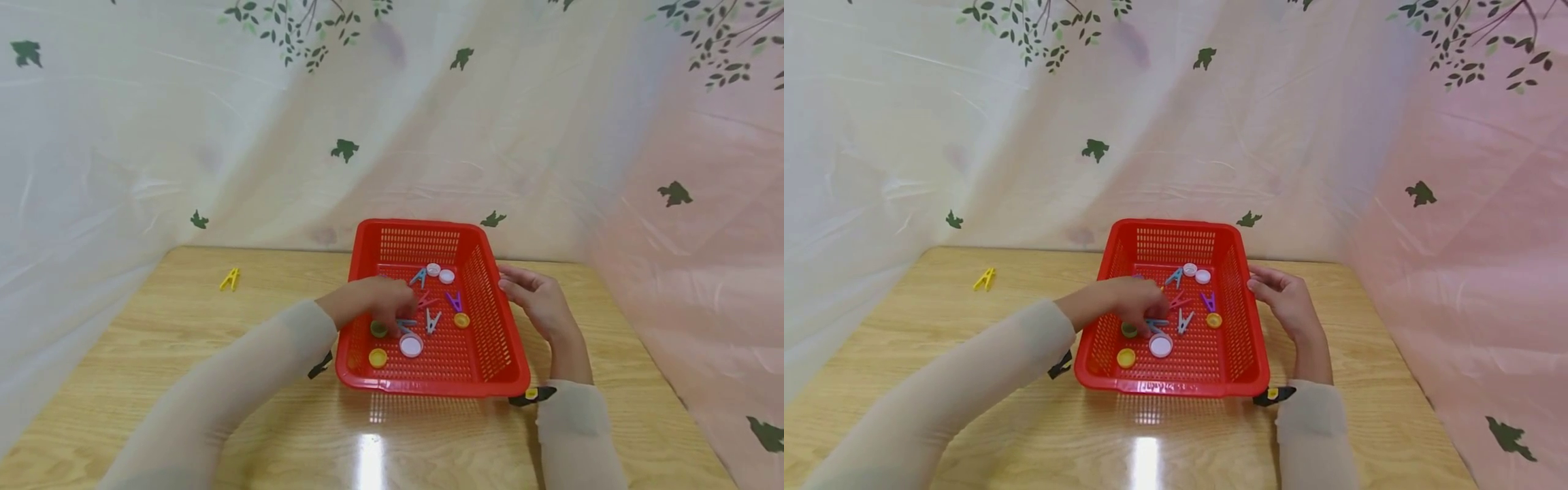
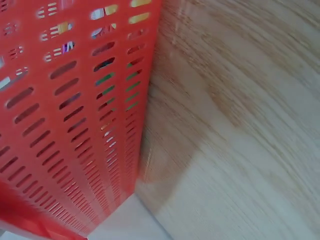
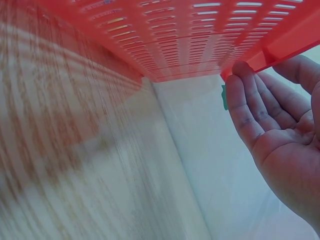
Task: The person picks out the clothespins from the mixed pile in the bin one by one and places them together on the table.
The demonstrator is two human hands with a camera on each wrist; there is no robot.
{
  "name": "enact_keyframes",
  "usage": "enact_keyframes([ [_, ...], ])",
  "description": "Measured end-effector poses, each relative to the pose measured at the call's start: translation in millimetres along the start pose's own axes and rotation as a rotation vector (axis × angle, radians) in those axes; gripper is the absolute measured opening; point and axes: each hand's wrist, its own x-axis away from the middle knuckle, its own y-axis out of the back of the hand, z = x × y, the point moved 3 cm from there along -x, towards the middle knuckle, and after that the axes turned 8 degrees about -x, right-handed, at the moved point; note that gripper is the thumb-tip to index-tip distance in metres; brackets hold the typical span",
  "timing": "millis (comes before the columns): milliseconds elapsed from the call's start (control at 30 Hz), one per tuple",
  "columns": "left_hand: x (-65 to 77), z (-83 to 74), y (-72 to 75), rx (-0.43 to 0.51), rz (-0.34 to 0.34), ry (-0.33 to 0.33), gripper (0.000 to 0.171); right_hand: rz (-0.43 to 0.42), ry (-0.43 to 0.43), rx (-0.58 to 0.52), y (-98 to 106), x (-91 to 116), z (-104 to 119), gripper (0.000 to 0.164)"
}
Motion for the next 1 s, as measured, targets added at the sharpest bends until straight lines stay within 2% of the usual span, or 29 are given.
enact_keyframes([
  [167, -1.5, 0.6, -2.3, -0.007, -0.022, -0.020, 0.028, 0.001, -0.006, 0.002, 0, 0, -1, 0.058],
  [333, -3.8, 0.7, -3.5, 0.028, -0.025, -0.046, 0.025, 0.005, -0.004, -0.003, 0, -1, -2, 0.058],
  [667, -4.6, 2.5, 0.2, 0.095, -0.063, -0.028, 0.020, -0.007, 0.004, 0.001, -1, 0, -3, 0.058],
  [833, -2.2, 3.5, 5.2, 0.102, -0.134, -0.022, 0.025, -0.005, 0.002, -0.010, -1, 0, -3, 0.058],
  [1000, 4.0, 6.1, 19.3, 0.111, -0.237, -0.027, 0.030, 0.003, 0.003, -0.006, -2, 1, -1, 0.059],
])
